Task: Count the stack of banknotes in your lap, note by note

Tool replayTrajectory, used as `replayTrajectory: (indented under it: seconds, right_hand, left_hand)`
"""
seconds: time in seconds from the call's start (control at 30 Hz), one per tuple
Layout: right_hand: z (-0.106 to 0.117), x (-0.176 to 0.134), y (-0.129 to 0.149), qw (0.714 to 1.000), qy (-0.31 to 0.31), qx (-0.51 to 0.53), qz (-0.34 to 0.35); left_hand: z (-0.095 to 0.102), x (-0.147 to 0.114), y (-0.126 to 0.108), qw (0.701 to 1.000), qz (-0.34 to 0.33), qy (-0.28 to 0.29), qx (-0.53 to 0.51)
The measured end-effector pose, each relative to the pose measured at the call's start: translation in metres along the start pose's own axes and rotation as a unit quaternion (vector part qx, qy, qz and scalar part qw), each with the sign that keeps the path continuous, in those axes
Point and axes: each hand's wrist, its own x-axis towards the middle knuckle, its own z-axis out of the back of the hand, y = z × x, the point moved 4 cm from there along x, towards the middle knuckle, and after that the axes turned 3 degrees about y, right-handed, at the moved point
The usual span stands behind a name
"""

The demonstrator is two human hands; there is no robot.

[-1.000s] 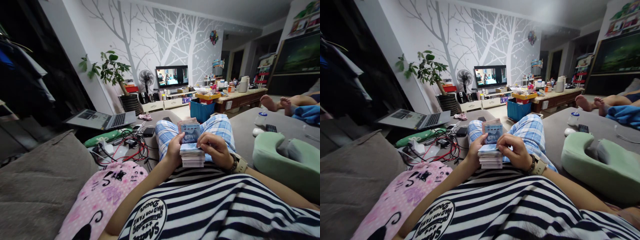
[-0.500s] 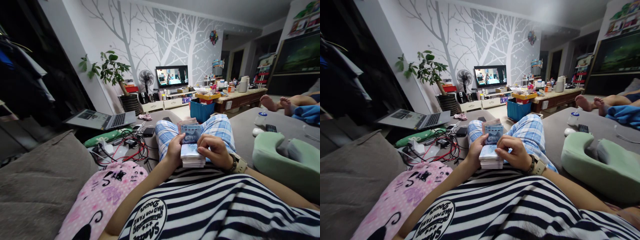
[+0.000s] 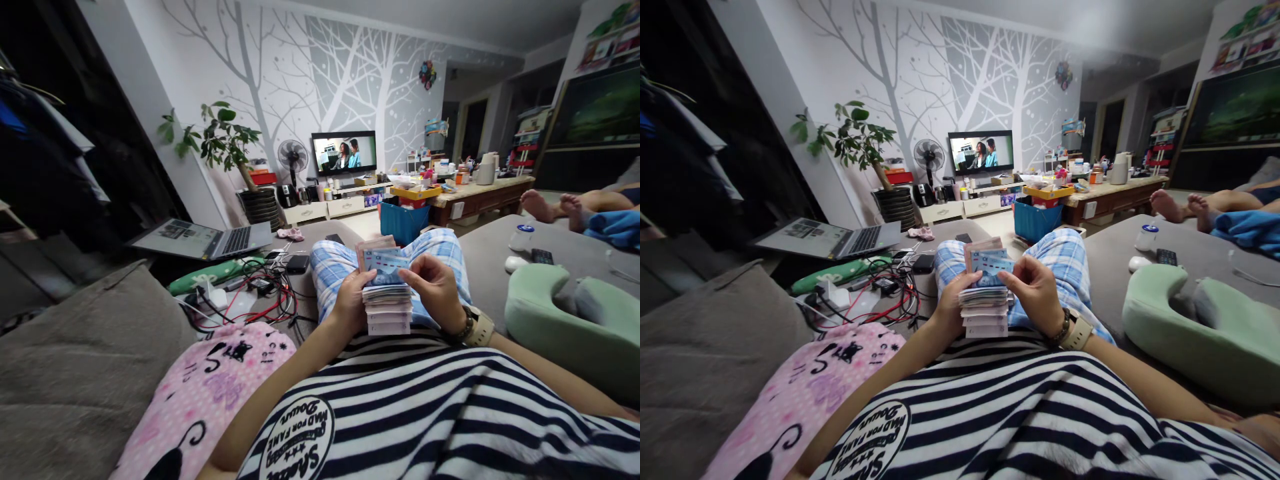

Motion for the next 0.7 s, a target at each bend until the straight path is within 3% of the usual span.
replayTrajectory:
  seconds: [0.13, 0.27, 0.47, 0.7]
  right_hand:
    - [0.001, 0.004, -0.008, 0.999, -0.020, 0.011, -0.049]
    - [-0.002, 0.006, -0.011, 0.998, 0.013, 0.006, -0.067]
    - [-0.002, 0.004, -0.003, 0.999, 0.017, -0.008, -0.027]
    - [-0.002, -0.002, 0.010, 0.997, 0.053, -0.036, 0.035]
  left_hand:
    - [0.001, -0.001, 0.001, 1.000, -0.007, 0.025, 0.000]
    - [-0.001, -0.002, 0.000, 1.000, -0.004, 0.022, 0.005]
    - [-0.002, 0.003, 0.001, 1.000, 0.005, -0.002, -0.016]
    - [-0.006, 0.005, 0.001, 0.999, 0.012, 0.038, -0.022]
